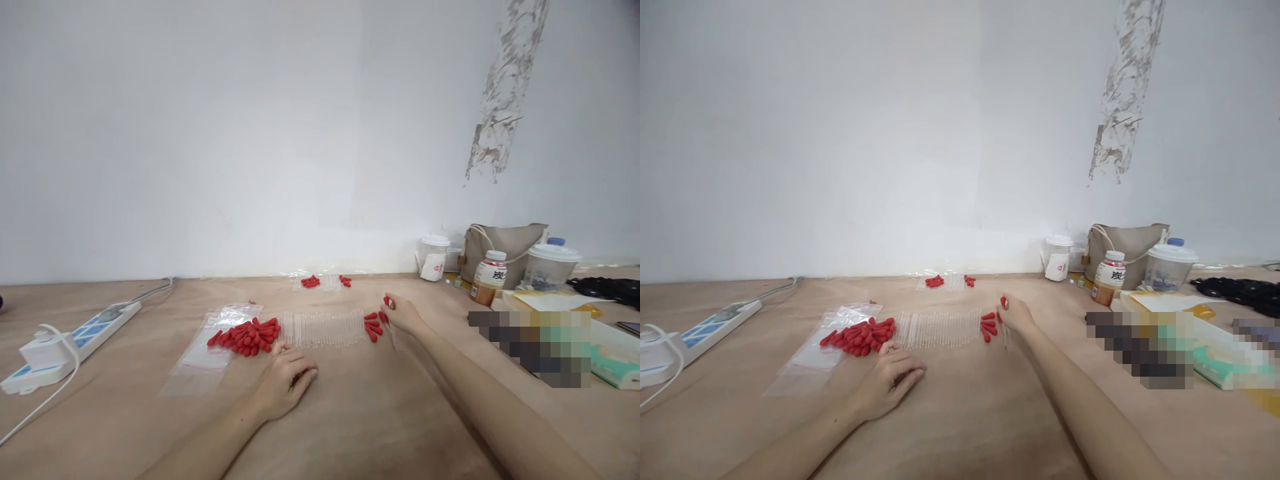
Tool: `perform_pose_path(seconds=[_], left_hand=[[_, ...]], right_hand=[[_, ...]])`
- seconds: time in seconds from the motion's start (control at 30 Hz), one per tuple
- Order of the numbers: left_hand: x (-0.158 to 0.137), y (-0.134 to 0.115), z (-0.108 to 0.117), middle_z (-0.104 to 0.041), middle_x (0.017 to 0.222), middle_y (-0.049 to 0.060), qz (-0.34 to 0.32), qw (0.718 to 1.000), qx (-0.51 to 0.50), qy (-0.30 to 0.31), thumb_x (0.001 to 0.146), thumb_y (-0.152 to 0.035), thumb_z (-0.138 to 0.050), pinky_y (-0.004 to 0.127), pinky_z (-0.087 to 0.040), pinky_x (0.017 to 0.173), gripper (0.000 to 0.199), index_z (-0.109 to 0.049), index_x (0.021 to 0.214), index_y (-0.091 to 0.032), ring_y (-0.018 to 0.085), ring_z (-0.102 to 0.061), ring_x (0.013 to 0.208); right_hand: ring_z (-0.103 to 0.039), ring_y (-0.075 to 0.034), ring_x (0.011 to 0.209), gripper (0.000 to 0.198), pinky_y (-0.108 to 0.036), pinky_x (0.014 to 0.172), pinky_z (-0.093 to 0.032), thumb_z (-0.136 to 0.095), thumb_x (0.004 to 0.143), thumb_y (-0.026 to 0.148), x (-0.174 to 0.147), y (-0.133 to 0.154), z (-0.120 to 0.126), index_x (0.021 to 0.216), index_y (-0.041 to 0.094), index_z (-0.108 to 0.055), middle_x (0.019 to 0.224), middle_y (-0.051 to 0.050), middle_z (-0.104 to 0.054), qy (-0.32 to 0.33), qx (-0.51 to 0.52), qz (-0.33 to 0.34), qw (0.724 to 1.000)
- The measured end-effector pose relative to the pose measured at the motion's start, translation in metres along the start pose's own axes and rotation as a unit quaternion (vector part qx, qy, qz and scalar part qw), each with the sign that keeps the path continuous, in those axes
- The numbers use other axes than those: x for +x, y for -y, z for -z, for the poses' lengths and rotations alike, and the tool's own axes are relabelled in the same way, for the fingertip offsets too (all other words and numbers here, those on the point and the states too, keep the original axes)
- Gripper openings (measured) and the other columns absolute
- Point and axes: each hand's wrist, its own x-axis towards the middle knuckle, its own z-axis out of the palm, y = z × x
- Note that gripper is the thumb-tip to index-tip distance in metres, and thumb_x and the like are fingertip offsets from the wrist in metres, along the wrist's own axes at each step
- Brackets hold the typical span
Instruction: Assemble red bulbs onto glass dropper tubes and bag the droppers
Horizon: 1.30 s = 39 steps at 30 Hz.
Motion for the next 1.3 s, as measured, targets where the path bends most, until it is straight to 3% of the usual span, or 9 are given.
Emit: perform_pose_path(seconds=[0.17,0.37,0.43,0.57,0.77,0.93,1.07,1.2,1.3], left_hand=[[-0.001,0.001,-0.001,-0.059,0.07,0.0,0.005,1.0,0.0,0.005,0.086,-0.021,-0.038,0.034,-0.026,0.078,0.02,-0.059,0.084,-0.022,0.014,-0.051,0.065],[0.001,0.001,0.001,-0.058,0.07,0.0,0.001,1.0,-0.003,0.013,0.086,-0.02,-0.038,0.034,-0.026,0.078,0.02,-0.058,0.083,-0.021,0.013,-0.05,0.065],[0.001,0.001,0.002,-0.058,0.07,0.0,-0.001,1.0,0.0,0.013,0.086,-0.02,-0.038,0.034,-0.026,0.078,0.02,-0.058,0.083,-0.021,0.013,-0.05,0.065],[0.001,-0.001,0.0,-0.056,0.066,-0.001,0.003,1.0,0.008,0.006,0.085,-0.021,-0.04,0.034,-0.027,0.078,0.018,-0.055,0.075,-0.019,0.012,-0.049,0.062],[0.002,-0.001,0.001,-0.05,0.057,-0.001,0.05,0.992,0.084,-0.078,0.081,-0.023,-0.042,0.035,-0.028,0.077,0.022,-0.047,0.06,-0.017,0.014,-0.047,0.059],[0.004,0.01,0.028,-0.059,0.077,0.004,0.129,0.964,0.188,-0.136,0.08,-0.023,-0.043,0.041,-0.022,0.081,0.015,-0.057,0.076,-0.02,0.021,-0.049,0.081],[0.014,0.021,0.038,-0.058,0.081,0.006,0.22,0.944,0.225,-0.094,0.077,-0.026,-0.047,0.041,-0.025,0.075,0.016,-0.06,0.071,-0.02,0.024,-0.047,0.083],[0.04,0.027,0.027,-0.057,0.084,0.008,0.253,0.934,0.253,-0.02,0.076,-0.031,-0.046,0.04,-0.026,0.076,0.021,-0.062,0.073,-0.019,0.026,-0.046,0.089],[0.059,0.031,0.015,-0.056,0.087,0.013,0.276,0.921,0.273,-0.01,0.074,-0.038,-0.047,0.043,-0.024,0.079,0.029,-0.064,0.074,-0.015,0.03,-0.045,0.092]], right_hand=[[-0.055,-0.02,0.086,0.04,-0.025,0.071,-0.037,-0.046,0.073,0.024,0.003,-0.008,-0.023,0.112,0.014,-0.053,0.096,-0.011,-0.062,0.015,-0.024,0.011,1.0],[-0.057,-0.017,0.073,0.043,-0.023,0.062,-0.038,-0.044,0.076,0.033,0.001,-0.011,-0.024,0.114,0.015,-0.052,0.08,-0.007,-0.064,0.022,-0.021,0.021,0.999],[-0.056,-0.015,0.067,0.036,-0.022,0.059,-0.037,-0.043,0.077,0.033,-0.001,-0.008,-0.019,0.105,0.017,-0.058,0.073,-0.004,-0.063,0.016,-0.015,0.025,0.999],[-0.052,-0.012,0.059,0.022,-0.02,0.051,-0.033,-0.047,0.073,0.035,-0.017,0.007,-0.013,0.07,0.018,-0.061,0.062,-0.001,-0.059,0.019,-0.004,0.05,0.999],[-0.051,-0.014,0.057,0.022,-0.022,0.049,-0.03,-0.056,0.066,0.036,-0.052,0.033,-0.01,0.054,0.018,-0.05,0.059,-0.001,-0.058,0.026,-0.056,0.086,0.994],[-0.054,-0.016,0.06,0.018,-0.024,0.051,-0.031,-0.053,0.07,0.032,-0.059,0.036,-0.012,0.059,0.018,-0.05,0.065,-0.005,-0.059,0.008,-0.107,0.067,0.992],[-0.055,-0.018,0.061,0.019,-0.025,0.05,-0.03,-0.05,0.072,0.031,-0.06,0.034,-0.016,0.059,0.018,-0.051,0.066,-0.007,-0.06,0.017,-0.126,0.062,0.99],[-0.055,-0.018,0.062,0.019,-0.026,0.052,-0.03,-0.047,0.074,0.028,-0.063,0.037,-0.015,0.059,0.017,-0.052,0.067,-0.007,-0.06,0.004,-0.125,0.069,0.99],[-0.053,-0.017,0.064,0.016,-0.025,0.054,-0.031,-0.047,0.074,0.026,-0.068,0.048,-0.012,0.062,0.017,-0.052,0.07,-0.006,-0.059,-0.022,-0.1,0.095,0.99]])
